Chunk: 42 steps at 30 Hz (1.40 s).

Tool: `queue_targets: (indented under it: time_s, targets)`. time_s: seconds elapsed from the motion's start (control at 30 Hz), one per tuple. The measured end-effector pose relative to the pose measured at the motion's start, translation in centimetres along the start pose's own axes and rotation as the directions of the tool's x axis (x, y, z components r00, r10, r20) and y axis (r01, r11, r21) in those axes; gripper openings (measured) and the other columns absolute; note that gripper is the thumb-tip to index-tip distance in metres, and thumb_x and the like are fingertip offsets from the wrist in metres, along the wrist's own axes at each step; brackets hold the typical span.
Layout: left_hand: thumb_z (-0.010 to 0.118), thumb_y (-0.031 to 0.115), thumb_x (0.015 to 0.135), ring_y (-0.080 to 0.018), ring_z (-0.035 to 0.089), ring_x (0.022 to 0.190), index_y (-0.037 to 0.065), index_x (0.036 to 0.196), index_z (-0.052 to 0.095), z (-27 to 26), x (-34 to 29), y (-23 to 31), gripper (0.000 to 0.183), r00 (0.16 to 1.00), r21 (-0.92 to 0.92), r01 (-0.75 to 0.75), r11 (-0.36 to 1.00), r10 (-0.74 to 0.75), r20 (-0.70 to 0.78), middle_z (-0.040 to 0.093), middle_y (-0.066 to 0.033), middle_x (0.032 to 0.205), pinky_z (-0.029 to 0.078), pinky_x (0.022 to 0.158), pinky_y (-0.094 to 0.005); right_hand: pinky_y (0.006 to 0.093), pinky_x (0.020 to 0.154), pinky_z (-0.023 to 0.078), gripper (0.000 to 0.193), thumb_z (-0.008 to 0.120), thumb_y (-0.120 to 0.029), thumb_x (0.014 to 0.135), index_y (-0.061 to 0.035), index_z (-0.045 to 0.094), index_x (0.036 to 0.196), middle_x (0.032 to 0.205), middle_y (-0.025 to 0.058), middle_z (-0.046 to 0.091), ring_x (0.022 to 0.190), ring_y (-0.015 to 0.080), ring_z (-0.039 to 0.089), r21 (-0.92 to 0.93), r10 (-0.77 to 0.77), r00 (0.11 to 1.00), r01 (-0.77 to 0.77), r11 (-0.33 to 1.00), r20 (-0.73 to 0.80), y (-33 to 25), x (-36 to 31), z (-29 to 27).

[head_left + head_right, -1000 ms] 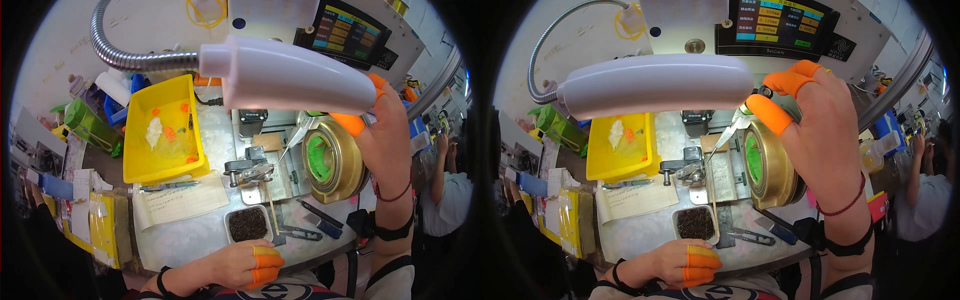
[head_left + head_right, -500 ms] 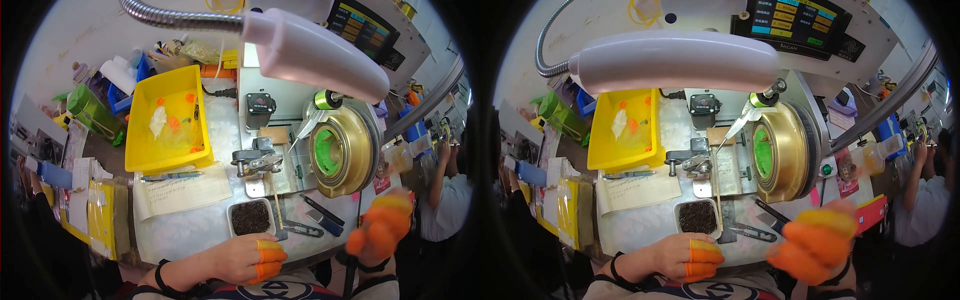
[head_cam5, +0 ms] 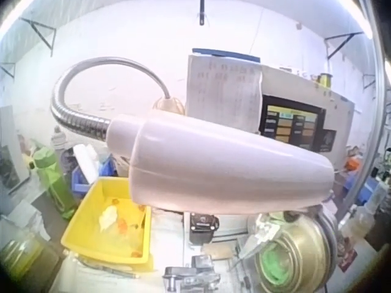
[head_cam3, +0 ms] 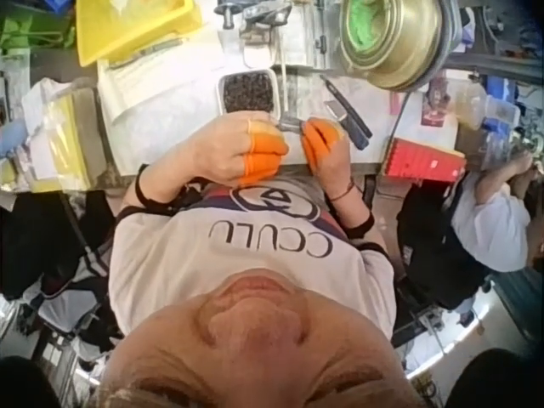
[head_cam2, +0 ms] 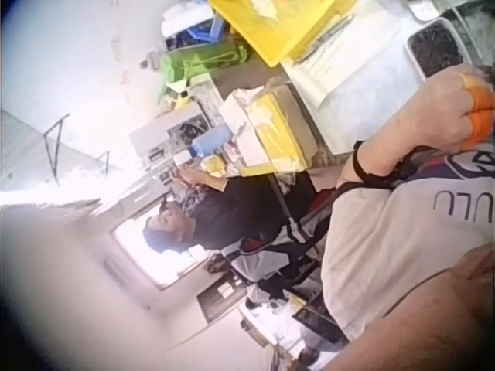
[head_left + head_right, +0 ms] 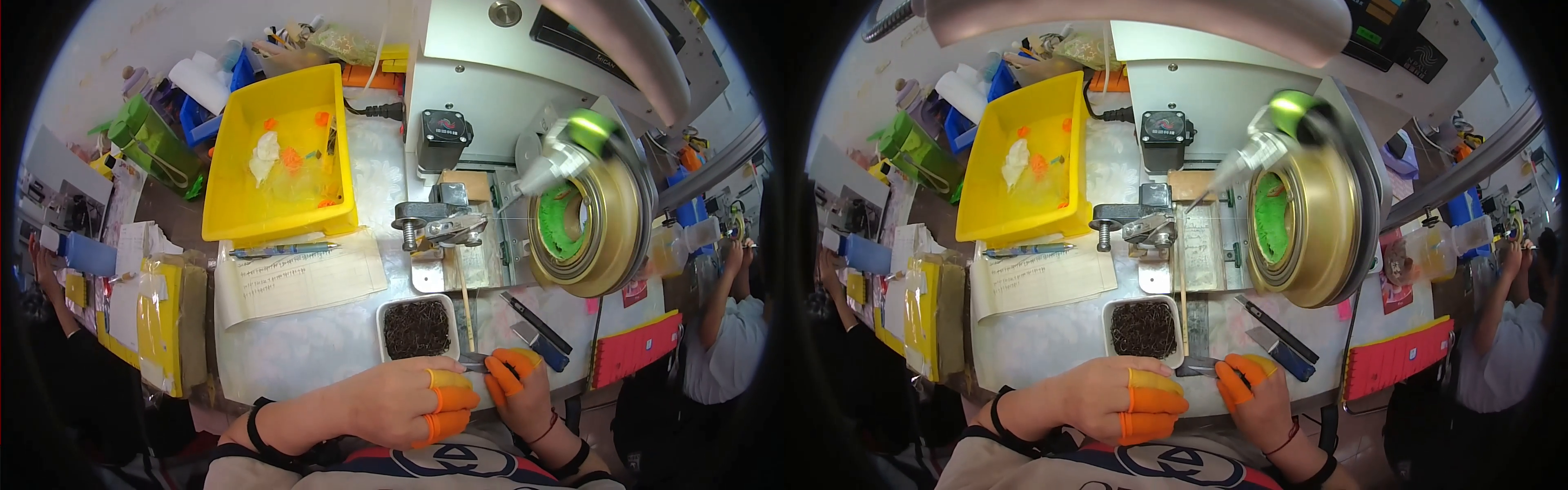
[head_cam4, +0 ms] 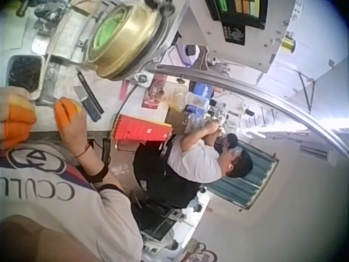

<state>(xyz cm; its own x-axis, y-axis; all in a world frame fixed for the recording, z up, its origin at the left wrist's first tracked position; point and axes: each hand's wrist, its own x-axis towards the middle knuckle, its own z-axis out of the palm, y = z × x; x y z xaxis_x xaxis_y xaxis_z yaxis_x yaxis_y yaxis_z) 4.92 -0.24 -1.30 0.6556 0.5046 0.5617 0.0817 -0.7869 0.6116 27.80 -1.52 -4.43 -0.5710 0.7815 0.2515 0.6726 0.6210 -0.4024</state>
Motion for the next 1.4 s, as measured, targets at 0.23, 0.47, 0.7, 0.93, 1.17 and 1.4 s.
queue_targets:
  time_s: [0.23, 0.47, 0.7, 0.93, 1.17, 1.4]
  targets:
    - [0.059, 0.008, 0.065, -0.0231, 0.052, 0.089, 0.003, 0.079, 0.058, 0.2, 0.1, 0.2, 0.015, 0.997, -0.004, -0.028, 1.000, 0.028, -0.067, 0.055, -0.0102, 0.095, 0.044, 0.086, -0.0401, 0.0354, 0.067, 0.041, 0.033, 0.062, 0.000, 0.065, -0.0049, 0.058, 0.098, 0.089, 0.0069, 0.053, 0.077, 0.0252, 0.053, -0.019, 0.019, 0.997, -0.020, 1.000, -0.073, 0.2, -0.6, 0.2]
    - [0.059, 0.008, 0.065, -0.0233, 0.053, 0.090, 0.002, 0.079, 0.058, -0.2, 0.3, 0.2, 0.015, 0.997, 0.022, -0.037, 0.999, 0.039, -0.067, 0.055, -0.0103, 0.095, 0.045, 0.085, -0.0400, 0.0338, 0.062, 0.042, 0.032, 0.061, 0.001, 0.065, -0.0044, 0.058, 0.097, 0.085, 0.0072, 0.053, 0.071, 0.0252, 0.052, 0.024, 0.006, 0.994, -0.003, 1.000, -0.107, 0.4, -0.9, 0.2]
    - [0.057, 0.010, 0.070, -0.0239, 0.055, 0.089, 0.004, 0.086, 0.059, -0.2, 0.1, 0.0, 0.017, 1.000, 0.015, -0.023, 1.000, 0.023, -0.016, 0.056, -0.0108, 0.097, 0.045, 0.085, -0.0396, 0.0336, 0.061, 0.043, 0.032, 0.059, 0.001, 0.065, -0.0051, 0.059, 0.096, 0.085, 0.0076, 0.054, 0.069, 0.0259, 0.051, 0.100, 0.024, 0.992, -0.012, 0.995, -0.121, 0.5, -1.3, 0.2]
    - [0.054, 0.010, 0.074, -0.0236, 0.057, 0.088, 0.007, 0.087, 0.060, 0.2, -0.1, 0.3, 0.015, 1.000, 0.065, -0.003, 0.998, 0.004, -0.025, 0.058, -0.0090, 0.099, 0.045, 0.085, -0.0376, 0.0332, 0.057, 0.042, 0.031, 0.059, 0.001, 0.065, -0.0047, 0.059, 0.096, 0.082, 0.0076, 0.054, 0.064, 0.0259, 0.051, 0.152, 0.058, 0.992, -0.041, 0.988, -0.112, 0.7, -1.3, 0.3]
    - [0.055, 0.008, 0.073, -0.0216, 0.058, 0.085, 0.008, 0.082, 0.061, 0.1, 0.1, 0.2, 0.011, 0.999, 0.092, -0.036, 0.995, 0.038, -0.021, 0.059, -0.0077, 0.096, 0.047, 0.082, -0.0356, 0.0321, 0.056, 0.042, 0.033, 0.060, 0.000, 0.065, -0.0050, 0.059, 0.098, 0.082, 0.0073, 0.054, 0.063, 0.0245, 0.051, 0.159, 0.052, 0.993, -0.034, 0.987, -0.108, 0.9, -1.1, 0.2]
    - [0.058, 0.006, 0.070, -0.0229, 0.057, 0.086, 0.004, 0.084, 0.060, 0.1, 0.1, 0.4, 0.014, 0.999, 0.069, -0.015, 0.998, 0.018, -0.037, 0.058, -0.0101, 0.096, 0.047, 0.082, -0.0373, 0.0315, 0.055, 0.042, 0.034, 0.060, 0.001, 0.065, -0.0048, 0.059, 0.098, 0.081, 0.0073, 0.055, 0.061, 0.0238, 0.051, 0.137, 0.041, 0.994, -0.027, 0.990, -0.101, 0.9, -0.9, 0.2]
